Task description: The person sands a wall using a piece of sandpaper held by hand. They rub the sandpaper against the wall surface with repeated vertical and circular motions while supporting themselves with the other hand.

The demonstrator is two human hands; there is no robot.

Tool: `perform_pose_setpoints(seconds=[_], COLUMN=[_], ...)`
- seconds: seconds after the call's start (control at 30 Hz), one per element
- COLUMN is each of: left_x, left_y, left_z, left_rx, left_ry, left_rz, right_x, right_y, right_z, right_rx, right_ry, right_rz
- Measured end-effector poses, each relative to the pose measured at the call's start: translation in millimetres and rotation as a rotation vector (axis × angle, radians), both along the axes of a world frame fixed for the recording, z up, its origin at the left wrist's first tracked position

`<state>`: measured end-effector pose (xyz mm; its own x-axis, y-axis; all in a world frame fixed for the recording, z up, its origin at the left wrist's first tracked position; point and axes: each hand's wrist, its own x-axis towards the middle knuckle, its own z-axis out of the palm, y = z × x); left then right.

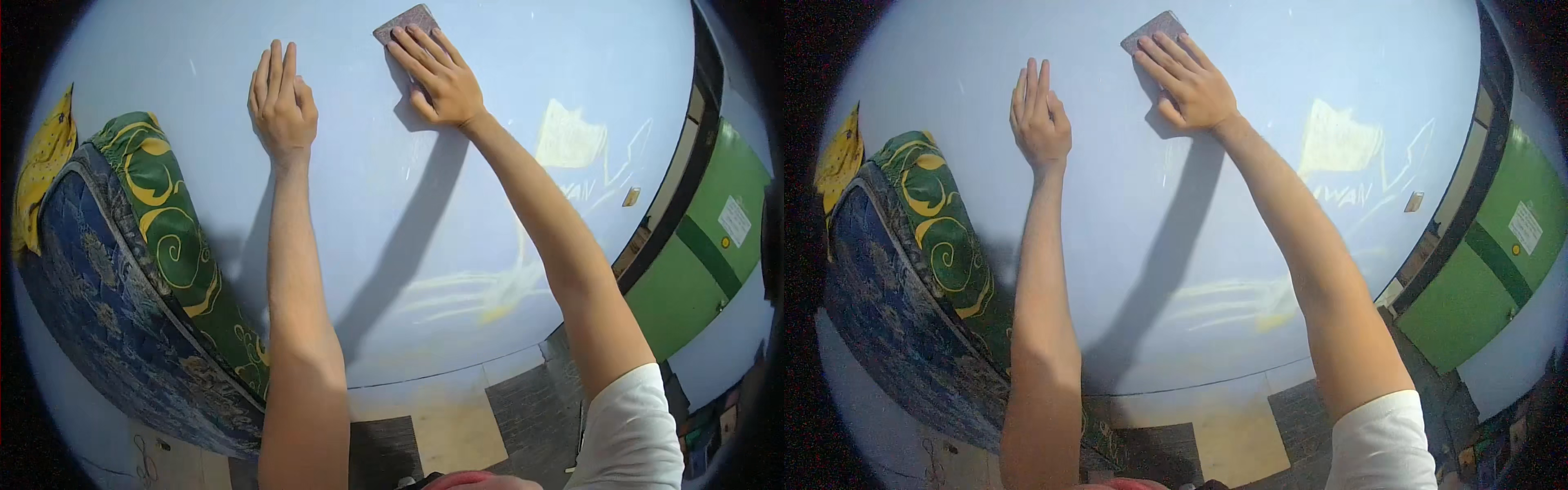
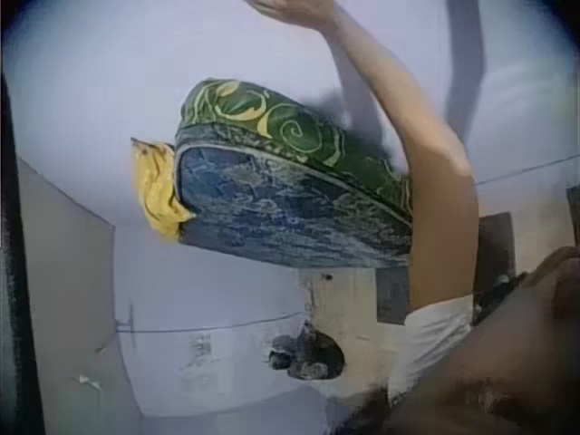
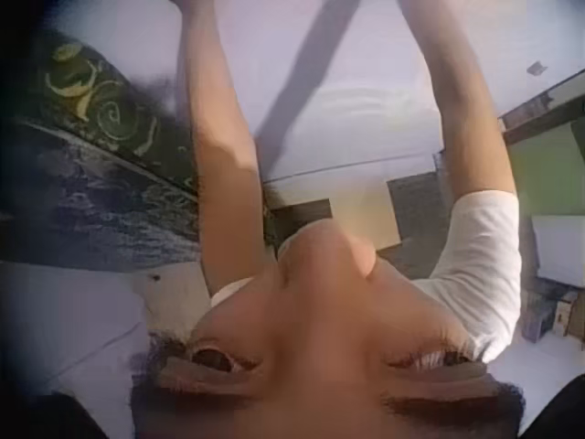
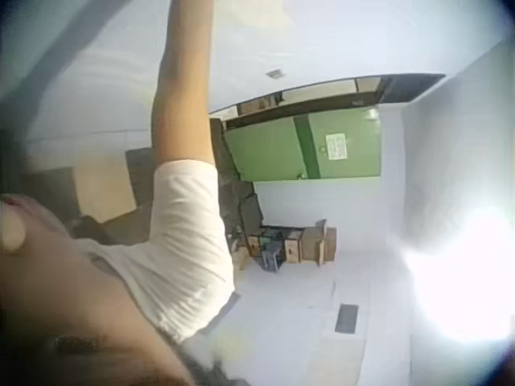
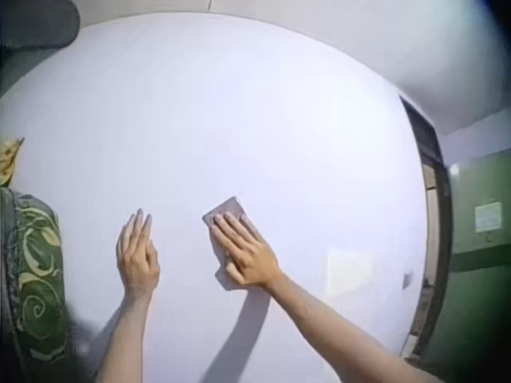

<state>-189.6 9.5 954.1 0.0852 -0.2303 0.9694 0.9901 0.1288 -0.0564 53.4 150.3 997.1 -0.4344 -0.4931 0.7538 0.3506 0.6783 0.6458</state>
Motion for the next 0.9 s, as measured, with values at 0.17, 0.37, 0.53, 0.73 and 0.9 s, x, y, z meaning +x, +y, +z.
perform_pose_setpoints(seconds=[0.17,0.37,0.53,0.73,0.9], left_x=[5,4,1,-2,2], left_y=[0,3,1,5,2], left_z=[3,1,0,-6,-6], left_rx=[-0.011,-0.061,-0.059,-0.043,-0.092], left_ry=[0.014,-0.018,-0.016,0.006,-0.048], left_rz=[-0.044,0.008,0.003,0.1,-0.005], right_x=[3,4,6,8,4], right_y=[-2,-1,-6,-4,-1], right_z=[1,-2,1,-1,0], right_rx=[-0.027,-0.035,-0.035,-0.022,-0.032], right_ry=[-0.005,-0.001,-0.106,-0.089,-0.043], right_rz=[-0.022,-0.087,-0.034,-0.079,-0.052])
